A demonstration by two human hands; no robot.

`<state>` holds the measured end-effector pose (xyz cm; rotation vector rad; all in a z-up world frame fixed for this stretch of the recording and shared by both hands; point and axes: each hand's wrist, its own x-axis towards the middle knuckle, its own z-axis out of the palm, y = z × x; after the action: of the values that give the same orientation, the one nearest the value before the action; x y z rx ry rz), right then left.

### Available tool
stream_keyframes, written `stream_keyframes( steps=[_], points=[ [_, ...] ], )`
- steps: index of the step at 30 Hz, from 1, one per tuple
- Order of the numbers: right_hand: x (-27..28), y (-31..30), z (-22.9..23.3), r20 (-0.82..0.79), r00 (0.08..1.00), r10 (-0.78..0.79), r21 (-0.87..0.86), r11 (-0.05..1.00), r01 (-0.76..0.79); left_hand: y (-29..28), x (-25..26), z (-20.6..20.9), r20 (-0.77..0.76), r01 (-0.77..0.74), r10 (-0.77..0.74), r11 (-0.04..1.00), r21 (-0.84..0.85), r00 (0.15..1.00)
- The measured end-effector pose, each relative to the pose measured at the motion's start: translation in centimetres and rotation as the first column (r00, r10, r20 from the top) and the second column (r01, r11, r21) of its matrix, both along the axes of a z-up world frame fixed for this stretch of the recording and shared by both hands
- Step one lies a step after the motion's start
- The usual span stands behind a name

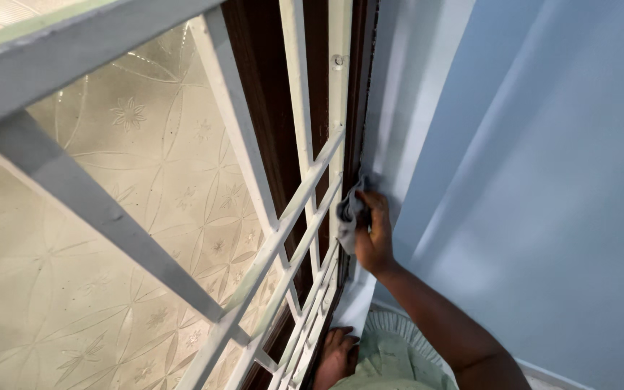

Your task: The person cleans a window frame and the surrounding wall with a cloth, wiping along the edges and corners of the brown frame and the white grill.

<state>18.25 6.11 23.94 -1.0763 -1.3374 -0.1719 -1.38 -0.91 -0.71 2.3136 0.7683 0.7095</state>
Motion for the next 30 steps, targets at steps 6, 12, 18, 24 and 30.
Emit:
stream_keyframes(
  steps=[6,12,18,24,30],
  points=[
    [-0.1,1.1,10.3,-0.010,0.999,0.052,0.152,0.987,-0.050,0.2,-0.2,1.0,-0.010,0.044,-0.045,0.995,-0.087,0.999],
    [-0.8,1.1,14.3,-0.047,0.987,0.152,0.240,0.961,-0.137,0.8,-0.4,0.9,-0.023,0.084,-0.085,0.995,-0.060,0.996],
    [-2.4,0.3,10.4,0.084,0.994,0.073,0.263,0.960,-0.092,1.3,-0.5,-2.0,0.018,0.067,-0.068,0.996,0.060,0.998],
    [-4.6,-2.3,8.1,-0.053,0.980,0.192,0.041,0.981,-0.190,1.5,-0.1,-5.5,0.046,0.049,-0.054,0.992,0.120,0.997],
    [-11.4,-6.6,7.7,0.042,0.892,0.451,0.172,0.876,-0.451,1.9,-0.1,-4.9,0.080,0.021,-0.031,0.992,0.126,0.996]
  ],
)
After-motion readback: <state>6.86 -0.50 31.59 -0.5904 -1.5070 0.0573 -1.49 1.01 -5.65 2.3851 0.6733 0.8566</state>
